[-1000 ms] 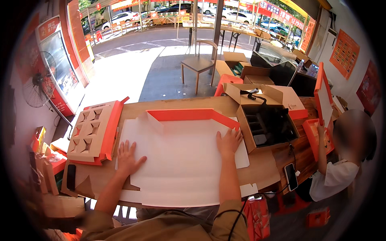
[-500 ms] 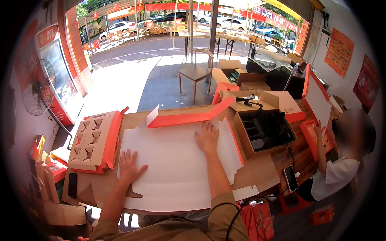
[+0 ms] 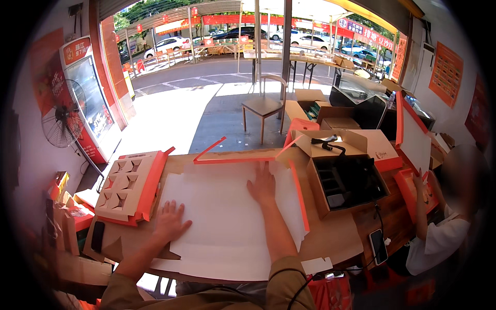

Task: The person assembles cardboard gift boxes by folding the sides and inserting cardboard dividers into the main box frame.

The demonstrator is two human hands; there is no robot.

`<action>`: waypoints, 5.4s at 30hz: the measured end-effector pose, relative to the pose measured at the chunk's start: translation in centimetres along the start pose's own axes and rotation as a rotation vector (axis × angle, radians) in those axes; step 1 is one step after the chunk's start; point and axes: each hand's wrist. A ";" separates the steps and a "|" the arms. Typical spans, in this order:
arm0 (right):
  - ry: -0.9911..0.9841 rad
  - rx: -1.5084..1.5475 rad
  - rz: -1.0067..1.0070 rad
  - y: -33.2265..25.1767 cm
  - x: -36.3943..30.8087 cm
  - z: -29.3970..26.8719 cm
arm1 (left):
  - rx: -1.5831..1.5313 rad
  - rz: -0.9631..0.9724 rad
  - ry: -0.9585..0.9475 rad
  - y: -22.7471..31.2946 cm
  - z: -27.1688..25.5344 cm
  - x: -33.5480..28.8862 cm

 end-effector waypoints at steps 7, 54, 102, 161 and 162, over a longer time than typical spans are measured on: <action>0.184 -0.116 -0.089 1.4 -3.0 1.7 | 0.092 0.038 -0.365 3.3 -7.7 2.7; 0.139 -0.161 -0.168 2.5 -2.4 3.2 | -0.509 -0.479 0.305 1.1 0.6 29.4; -0.132 -0.320 0.055 6.0 8.7 4.4 | -0.376 0.146 0.312 4.4 3.8 29.2; -0.054 -0.351 0.465 6.3 -11.6 -4.8 | -0.264 0.070 0.002 4.8 1.7 28.6; -0.055 -0.353 0.465 6.3 -11.6 -4.9 | -0.262 0.072 0.004 4.8 1.8 28.6</action>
Point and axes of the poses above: each hand's wrist, its own x-axis towards the middle knuckle, its own z-axis out of the palm, y = z × x, and after that the axes turned 1 degree about x, right-handed
